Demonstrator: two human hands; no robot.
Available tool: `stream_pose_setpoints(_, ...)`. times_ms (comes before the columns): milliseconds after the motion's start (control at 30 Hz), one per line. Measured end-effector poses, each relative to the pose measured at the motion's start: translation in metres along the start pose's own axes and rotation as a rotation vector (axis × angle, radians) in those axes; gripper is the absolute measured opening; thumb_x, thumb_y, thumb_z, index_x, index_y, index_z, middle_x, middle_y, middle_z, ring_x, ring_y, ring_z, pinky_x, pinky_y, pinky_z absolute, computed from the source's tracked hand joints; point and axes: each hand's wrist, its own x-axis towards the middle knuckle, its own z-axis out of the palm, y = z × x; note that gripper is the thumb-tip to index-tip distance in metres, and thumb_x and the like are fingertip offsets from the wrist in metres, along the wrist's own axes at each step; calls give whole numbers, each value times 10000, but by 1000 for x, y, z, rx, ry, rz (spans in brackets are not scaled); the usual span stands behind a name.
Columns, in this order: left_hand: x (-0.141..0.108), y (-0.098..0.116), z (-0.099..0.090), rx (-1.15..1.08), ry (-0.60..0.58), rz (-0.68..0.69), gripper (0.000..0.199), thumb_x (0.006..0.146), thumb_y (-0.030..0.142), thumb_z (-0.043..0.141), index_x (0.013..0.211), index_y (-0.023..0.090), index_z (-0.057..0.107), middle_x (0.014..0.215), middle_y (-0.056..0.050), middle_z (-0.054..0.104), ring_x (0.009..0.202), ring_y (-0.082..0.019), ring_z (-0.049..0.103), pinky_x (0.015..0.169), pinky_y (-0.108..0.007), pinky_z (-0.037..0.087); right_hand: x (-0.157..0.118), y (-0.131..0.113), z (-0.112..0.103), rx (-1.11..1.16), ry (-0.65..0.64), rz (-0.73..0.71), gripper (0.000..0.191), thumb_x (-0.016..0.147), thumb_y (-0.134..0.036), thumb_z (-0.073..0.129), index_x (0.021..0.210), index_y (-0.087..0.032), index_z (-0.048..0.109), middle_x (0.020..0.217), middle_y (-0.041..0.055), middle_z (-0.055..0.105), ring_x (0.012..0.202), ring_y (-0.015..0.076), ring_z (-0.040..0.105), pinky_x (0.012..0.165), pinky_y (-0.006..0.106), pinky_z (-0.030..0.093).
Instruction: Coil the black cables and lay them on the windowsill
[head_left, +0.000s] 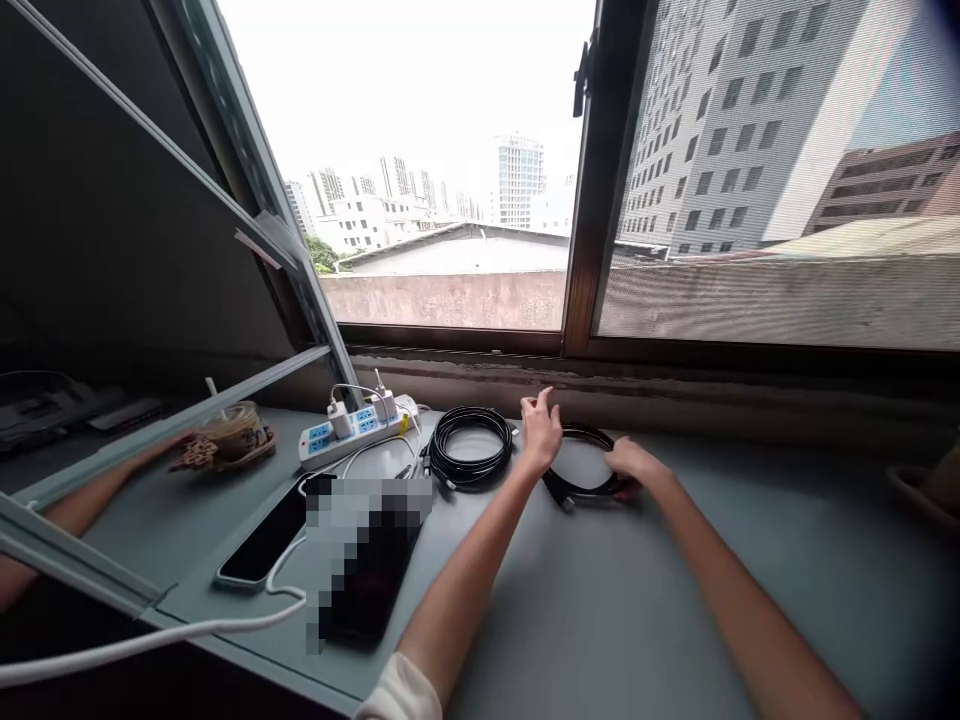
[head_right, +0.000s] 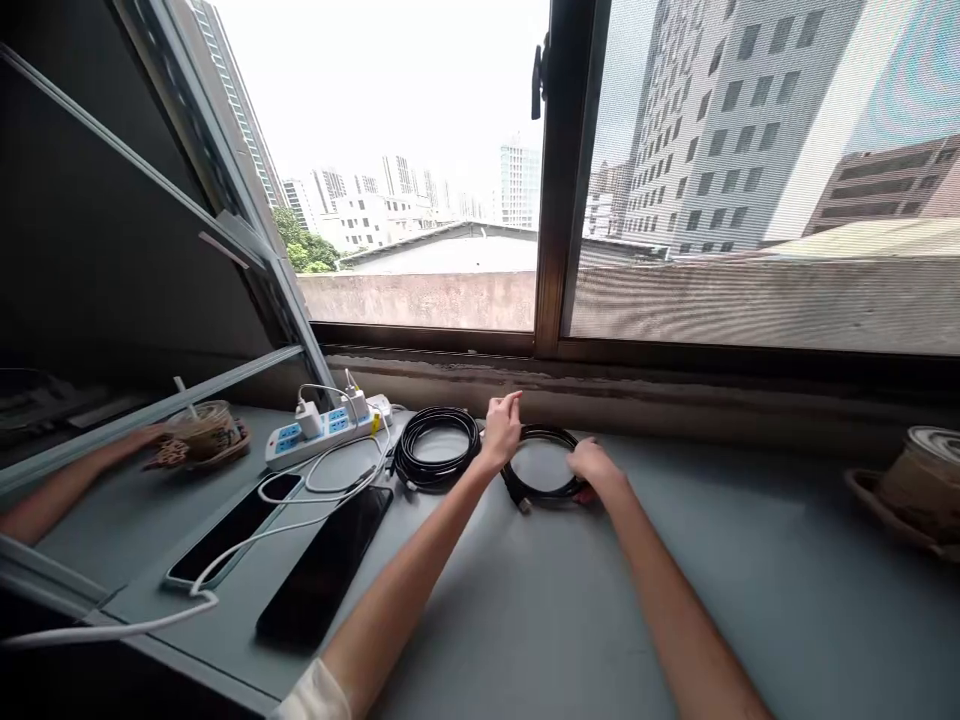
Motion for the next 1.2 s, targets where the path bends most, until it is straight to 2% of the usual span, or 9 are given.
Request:
stream_pose_setpoints(133,7,10,-12,-33,43,87,358,940,226,289,1080,167,613,983,-85,587,865,-158,595,793,-271,449,-1,-1,-1,-33,-32,5,570,942,-299,391,1404,-37,182,874,126,623,572,141,616,532,257,514)
stream_pose_setpoints(200,8,20,-20,-31,65,149,347,940,254,318,1066,177,631,1004,-71,595,861,-145,593,757,-244,450,-5,-3,-5,-66,-34,-30,554,898,-285,442,1357,-14,292,802,125,632,551,166,620,523,261,502)
stream_pose_setpoints(333,4,39,-36,27,88,228,283,918,266,396,997,231,665,1059,-29,580,829,-115,587,669,-214,433,-14,-3,-17,-153,-5,-63,326,829,-289,511,1041,-60,603,713,113,629,587,182,630,545,242,483)
stream_pose_setpoints(533,8,50,-60,209,56,176,345,942,328,310,917,232,640,1050,-21,591,868,-130,582,680,-236,411,-25,1,-34,-192,85,-102,357,859,-351,496,1097,-107,603,932,132,634,730,182,637,584,246,486)
stream_pose_setpoints(633,14,42,-64,319,-74,101,471,938,455,242,907,214,646,1014,-54,631,887,-174,599,726,-282,432,-33,0,-43,-190,171,-166,336,883,-302,518,1184,-154,551,1088,99,594,822,143,613,708,271,503)
stream_pose_setpoints(733,16,26,-52,441,-272,44,414,902,440,384,1152,176,580,1151,-122,616,1062,-229,567,854,-346,433,-40,-2,-49,-178,198,-210,277,906,-293,518,1130,-137,566,1060,77,592,871,132,590,777,307,508)
stream_pose_setpoints(900,3,1,-5,623,-510,61,547,894,423,425,1334,98,415,1416,-179,395,1310,-267,361,1047,-475,289,-38,-4,-41,-196,179,-235,232,896,-309,540,1012,-116,597,996,63,600,893,139,588,796,310,505)
stream_pose_setpoints(1067,-16,-15,22,754,-489,129,675,903,418,307,1413,-18,234,1494,-206,169,1397,-286,101,1114,-431,116,-26,-9,-27,-240,158,-222,251,895,-304,540,1065,-123,579,1066,77,576,964,160,568,843,347,492)
stream_pose_setpoints(1200,-19,-21,25,806,-441,165,691,897,427,257,1418,-25,213,1495,-199,174,1397,-284,109,1118,-438,103,-26,-16,-22,-271,206,-226,313,880,-300,561,1133,-116,551,1183,102,519,1076,202,518,908,406,457)
